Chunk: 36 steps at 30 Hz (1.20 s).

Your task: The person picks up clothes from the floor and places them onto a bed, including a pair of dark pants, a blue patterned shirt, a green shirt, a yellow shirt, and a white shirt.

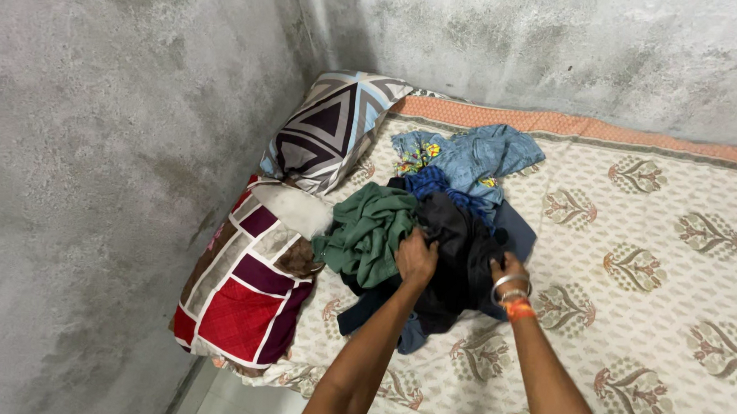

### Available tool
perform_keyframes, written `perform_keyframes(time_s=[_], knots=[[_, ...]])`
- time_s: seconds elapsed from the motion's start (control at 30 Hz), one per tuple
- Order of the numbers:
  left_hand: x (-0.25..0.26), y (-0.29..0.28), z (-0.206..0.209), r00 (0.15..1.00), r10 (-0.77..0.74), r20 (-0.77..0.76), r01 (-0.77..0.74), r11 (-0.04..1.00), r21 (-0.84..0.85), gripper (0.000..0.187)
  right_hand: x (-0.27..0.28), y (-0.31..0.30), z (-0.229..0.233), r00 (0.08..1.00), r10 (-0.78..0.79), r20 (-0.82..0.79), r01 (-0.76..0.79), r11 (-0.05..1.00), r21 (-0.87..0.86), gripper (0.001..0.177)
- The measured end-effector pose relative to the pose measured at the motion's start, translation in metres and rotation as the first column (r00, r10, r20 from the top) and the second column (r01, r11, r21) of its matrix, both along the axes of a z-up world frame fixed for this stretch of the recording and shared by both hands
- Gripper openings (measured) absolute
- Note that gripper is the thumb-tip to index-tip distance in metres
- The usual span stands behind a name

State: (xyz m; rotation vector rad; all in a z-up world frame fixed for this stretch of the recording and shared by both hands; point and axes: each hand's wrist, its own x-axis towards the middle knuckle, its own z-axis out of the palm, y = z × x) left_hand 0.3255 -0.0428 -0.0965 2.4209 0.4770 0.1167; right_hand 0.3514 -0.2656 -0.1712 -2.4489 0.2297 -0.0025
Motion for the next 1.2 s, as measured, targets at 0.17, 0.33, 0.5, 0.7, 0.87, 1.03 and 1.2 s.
perform_keyframes(time_s=[0.17,0.33,0.5,0.7,0.87,1.03,1.2], knots=[[0.001,0.006,-0.047,0.938,-0.241,-0.249,0.243,0.97,-0.023,0.074,-0.053,-0.001,-0.02,0.96,-0.214,0.181,0.181,0.966,0.184,0.062],[-0.003,0.01,-0.067,0.873,-0.268,-0.407,0.286,0.958,-0.016,0.09,-0.141,-0.003,-0.031,0.926,-0.324,0.192,0.289,0.938,0.191,0.051],[-0.031,-0.003,-0.056,0.972,-0.21,-0.109,0.229,0.949,0.215,0.091,-0.234,0.0,-0.038,0.951,-0.3,0.077,0.279,0.938,0.207,0.046],[-0.047,0.001,-0.045,0.908,-0.319,-0.273,0.409,0.817,0.405,0.087,-0.28,0.004,-0.053,0.966,-0.171,-0.192,0.209,0.958,0.199,0.044],[-0.062,0.005,-0.024,0.871,-0.483,-0.086,0.428,0.662,0.615,0.085,-0.26,0.01,-0.059,0.953,-0.049,-0.3,0.113,0.973,0.2,0.043],[-0.088,0.025,-0.006,0.917,-0.397,0.045,0.348,0.849,0.398,0.077,-0.259,0.034,-0.071,0.942,0.103,-0.319,-0.044,0.981,0.187,0.042],[-0.139,0.054,-0.026,0.964,-0.257,0.062,0.216,0.902,0.374,0.072,-0.226,0.063,-0.079,0.933,0.202,-0.298,-0.159,0.974,0.163,0.041]])
